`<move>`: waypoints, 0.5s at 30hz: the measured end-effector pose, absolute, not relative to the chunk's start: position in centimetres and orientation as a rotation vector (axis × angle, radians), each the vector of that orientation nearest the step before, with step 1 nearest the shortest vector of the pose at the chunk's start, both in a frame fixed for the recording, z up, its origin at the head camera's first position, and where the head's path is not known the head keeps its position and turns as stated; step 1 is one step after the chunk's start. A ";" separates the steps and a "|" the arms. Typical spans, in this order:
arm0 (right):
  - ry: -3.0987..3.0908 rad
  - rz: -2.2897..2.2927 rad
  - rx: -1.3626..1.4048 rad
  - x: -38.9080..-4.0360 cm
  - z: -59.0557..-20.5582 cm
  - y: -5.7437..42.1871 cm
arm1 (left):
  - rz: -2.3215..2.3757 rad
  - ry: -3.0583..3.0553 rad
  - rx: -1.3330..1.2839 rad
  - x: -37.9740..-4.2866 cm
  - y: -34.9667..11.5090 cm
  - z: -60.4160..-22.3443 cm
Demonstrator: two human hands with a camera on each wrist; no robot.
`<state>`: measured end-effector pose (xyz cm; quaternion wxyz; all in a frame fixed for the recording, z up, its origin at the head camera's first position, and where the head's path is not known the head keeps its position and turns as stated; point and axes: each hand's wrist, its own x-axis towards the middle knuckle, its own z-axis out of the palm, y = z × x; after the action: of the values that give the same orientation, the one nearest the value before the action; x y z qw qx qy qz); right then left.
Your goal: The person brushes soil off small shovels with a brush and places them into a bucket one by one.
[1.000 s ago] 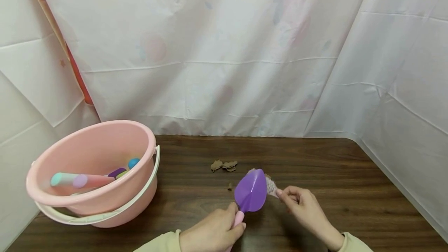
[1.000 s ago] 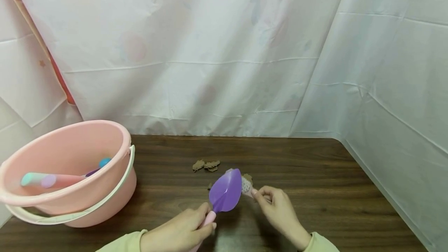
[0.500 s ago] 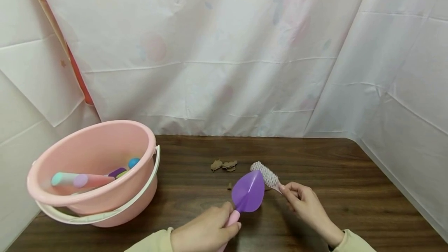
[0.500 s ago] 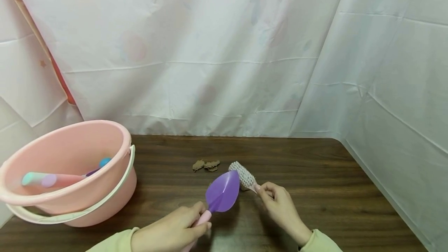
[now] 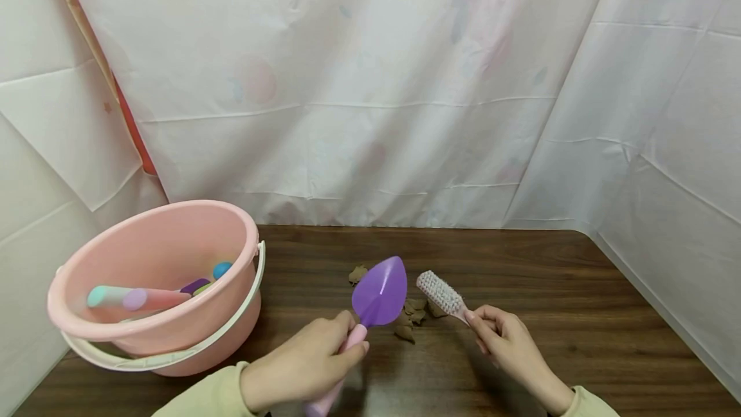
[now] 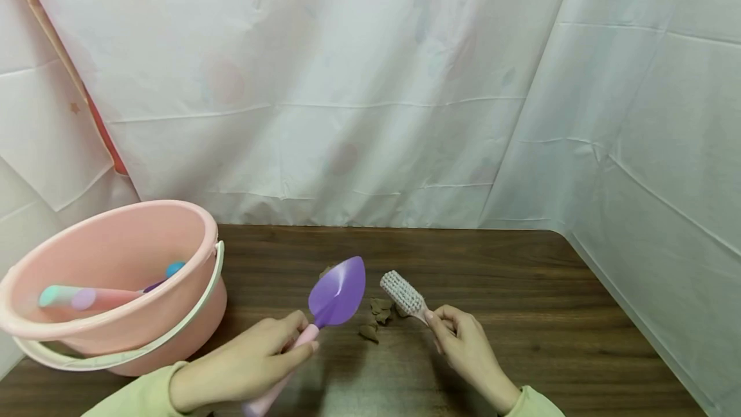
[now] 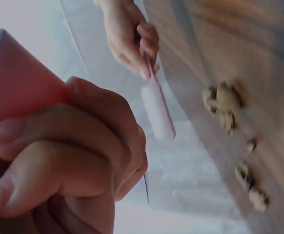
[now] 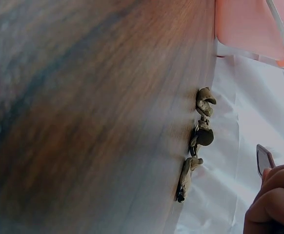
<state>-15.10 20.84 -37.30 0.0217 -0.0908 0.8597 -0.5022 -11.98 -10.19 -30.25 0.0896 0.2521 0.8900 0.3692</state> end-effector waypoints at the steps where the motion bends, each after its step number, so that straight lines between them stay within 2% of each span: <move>1: 2.664 -1.557 -0.278 -15.1 -37.3 20.9 | 1.082 2.669 0.741 -12.0 -10.4 -30.0; 15: 2.654 -1.573 -0.285 -15.0 -37.5 21.1 | 0.805 2.922 0.691 -11.9 -14.9 -25.5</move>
<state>-15.03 21.11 -37.48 0.0219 -0.0918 0.8564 -0.5076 -11.90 -14.92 -25.49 0.0163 0.2223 0.9398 0.2589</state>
